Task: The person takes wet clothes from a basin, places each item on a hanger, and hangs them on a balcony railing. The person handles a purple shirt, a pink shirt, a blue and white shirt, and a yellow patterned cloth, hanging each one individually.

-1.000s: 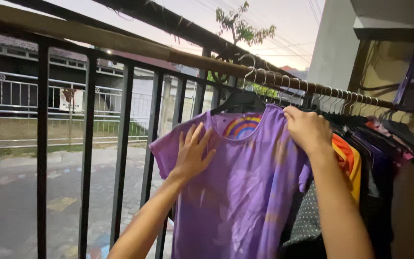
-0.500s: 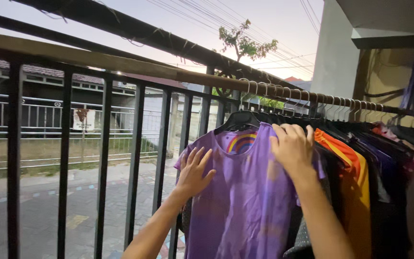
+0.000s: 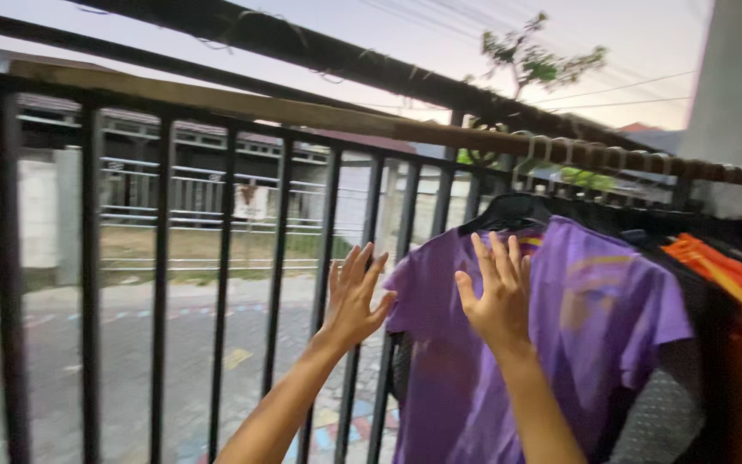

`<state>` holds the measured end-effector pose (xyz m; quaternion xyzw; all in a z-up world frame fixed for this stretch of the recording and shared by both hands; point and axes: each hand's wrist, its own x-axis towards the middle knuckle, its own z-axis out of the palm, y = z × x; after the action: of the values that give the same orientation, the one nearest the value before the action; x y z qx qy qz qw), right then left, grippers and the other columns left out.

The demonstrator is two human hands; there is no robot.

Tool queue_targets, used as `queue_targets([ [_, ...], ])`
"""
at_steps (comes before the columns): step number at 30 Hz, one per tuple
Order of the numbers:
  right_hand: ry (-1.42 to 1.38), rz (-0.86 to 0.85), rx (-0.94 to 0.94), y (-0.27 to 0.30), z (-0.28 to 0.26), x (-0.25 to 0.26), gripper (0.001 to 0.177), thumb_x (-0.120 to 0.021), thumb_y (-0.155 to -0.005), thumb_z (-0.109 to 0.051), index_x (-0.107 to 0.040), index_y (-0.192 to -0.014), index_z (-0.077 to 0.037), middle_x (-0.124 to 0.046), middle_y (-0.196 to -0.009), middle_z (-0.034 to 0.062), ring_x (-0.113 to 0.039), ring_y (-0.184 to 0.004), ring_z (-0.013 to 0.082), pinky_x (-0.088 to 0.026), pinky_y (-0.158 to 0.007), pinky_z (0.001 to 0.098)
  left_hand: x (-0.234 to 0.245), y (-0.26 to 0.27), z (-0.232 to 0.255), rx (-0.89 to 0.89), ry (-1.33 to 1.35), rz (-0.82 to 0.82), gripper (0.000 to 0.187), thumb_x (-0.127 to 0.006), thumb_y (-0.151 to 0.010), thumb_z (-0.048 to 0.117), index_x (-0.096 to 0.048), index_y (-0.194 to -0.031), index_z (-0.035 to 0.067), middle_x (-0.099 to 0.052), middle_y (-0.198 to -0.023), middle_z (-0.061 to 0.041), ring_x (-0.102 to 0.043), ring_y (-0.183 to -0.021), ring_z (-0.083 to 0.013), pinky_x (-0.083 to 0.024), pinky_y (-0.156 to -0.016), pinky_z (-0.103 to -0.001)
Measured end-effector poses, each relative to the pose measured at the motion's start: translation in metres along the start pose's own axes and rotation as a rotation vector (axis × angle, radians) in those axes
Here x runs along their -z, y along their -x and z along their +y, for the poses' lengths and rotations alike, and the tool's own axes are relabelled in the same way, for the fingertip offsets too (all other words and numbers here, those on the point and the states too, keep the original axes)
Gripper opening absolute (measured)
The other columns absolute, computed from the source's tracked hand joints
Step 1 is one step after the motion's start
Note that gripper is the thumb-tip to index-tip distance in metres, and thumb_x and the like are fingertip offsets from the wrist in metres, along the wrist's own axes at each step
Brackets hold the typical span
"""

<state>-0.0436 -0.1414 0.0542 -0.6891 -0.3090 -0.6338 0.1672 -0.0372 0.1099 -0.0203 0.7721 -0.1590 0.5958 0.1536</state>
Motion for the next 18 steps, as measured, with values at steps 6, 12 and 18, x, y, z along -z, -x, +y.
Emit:
queue_targets([
  [6,-0.226,-0.087,-0.031,0.015,-0.047,-0.035,0.064,-0.073,-0.087,-0.029,-0.054,-0.147,-0.016,-0.047,-0.154,0.0182,-0.033,-0.148,0.0473,-0.025,-0.119,0.0637,0.055,0.022,-0.013,0.025,-0.095,0.044,0.069,-0.065,-0.096,0.044,-0.041,-0.156,0.018,-0.033,-0.164,-0.018,-0.022,-0.155,-0.0397,-0.011,-0.122,-0.065],
  [12,-0.463,-0.118,0.037,0.032,-0.1,-0.071,0.066,-0.07,-0.089,-0.031,-0.051,-0.15,-0.016,-0.042,-0.158,0.023,-0.027,-0.149,0.0508,-0.02,-0.12,0.0627,0.104,0.052,-0.02,0.034,-0.229,0.043,0.073,-0.072,-0.091,0.037,-0.043,-0.154,0.017,-0.034,-0.163,-0.018,-0.025,-0.153,-0.041,-0.013,-0.12,-0.067],
  [18,-0.708,-0.153,0.068,0.049,-0.144,-0.092,0.065,-0.071,-0.09,-0.03,-0.051,-0.15,-0.017,-0.042,-0.158,0.0239,-0.026,-0.152,0.0499,-0.02,-0.122,0.0615,0.14,0.083,-0.021,0.113,-0.385,-0.002,0.071,-0.073,-0.089,0.036,-0.047,-0.153,0.017,-0.036,-0.163,-0.018,-0.028,-0.153,-0.0405,-0.016,-0.12,-0.068],
])
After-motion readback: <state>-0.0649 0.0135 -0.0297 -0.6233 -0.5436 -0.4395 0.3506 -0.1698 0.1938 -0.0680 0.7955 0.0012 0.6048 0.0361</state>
